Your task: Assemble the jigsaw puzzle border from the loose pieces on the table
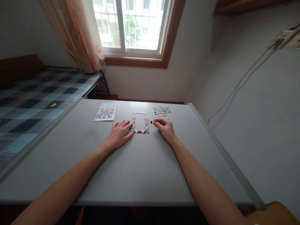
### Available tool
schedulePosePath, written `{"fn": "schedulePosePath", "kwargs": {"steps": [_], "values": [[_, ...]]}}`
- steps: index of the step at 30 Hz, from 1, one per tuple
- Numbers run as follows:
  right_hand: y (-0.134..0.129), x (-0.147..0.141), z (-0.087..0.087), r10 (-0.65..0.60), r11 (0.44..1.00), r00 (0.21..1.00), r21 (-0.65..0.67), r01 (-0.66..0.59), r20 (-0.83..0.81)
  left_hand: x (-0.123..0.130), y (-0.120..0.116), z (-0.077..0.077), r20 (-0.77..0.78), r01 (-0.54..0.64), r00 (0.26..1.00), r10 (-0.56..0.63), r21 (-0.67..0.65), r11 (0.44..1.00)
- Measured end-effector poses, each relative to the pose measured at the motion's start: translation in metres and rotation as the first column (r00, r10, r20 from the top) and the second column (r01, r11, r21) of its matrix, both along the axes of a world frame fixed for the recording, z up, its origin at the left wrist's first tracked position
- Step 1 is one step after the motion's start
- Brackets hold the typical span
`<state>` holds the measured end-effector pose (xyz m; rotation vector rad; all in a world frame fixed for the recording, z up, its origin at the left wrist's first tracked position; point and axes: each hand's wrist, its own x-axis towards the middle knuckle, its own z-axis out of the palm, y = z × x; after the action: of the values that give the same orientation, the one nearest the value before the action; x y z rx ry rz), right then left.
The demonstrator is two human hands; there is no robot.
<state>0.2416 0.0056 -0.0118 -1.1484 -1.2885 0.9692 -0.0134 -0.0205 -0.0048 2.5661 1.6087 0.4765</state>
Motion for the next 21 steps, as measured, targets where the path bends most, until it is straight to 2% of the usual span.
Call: {"fn": "schedulePosePath", "kwargs": {"steps": [10,21], "values": [[-0.0015,-0.0001,0.0031,0.007,1.0,0.999,0.012,-0.008,0.048,0.0019,-0.0004,0.0014,0.027,-0.016,1.0,0.015,0.006,1.0],[0.0002,-0.0006,0.0011,0.017,1.0,0.999,0.013,-0.018,0.026,0.0008,0.0006,-0.0003,0.063,0.008,0.998,-0.01,0.03,1.0]]}}
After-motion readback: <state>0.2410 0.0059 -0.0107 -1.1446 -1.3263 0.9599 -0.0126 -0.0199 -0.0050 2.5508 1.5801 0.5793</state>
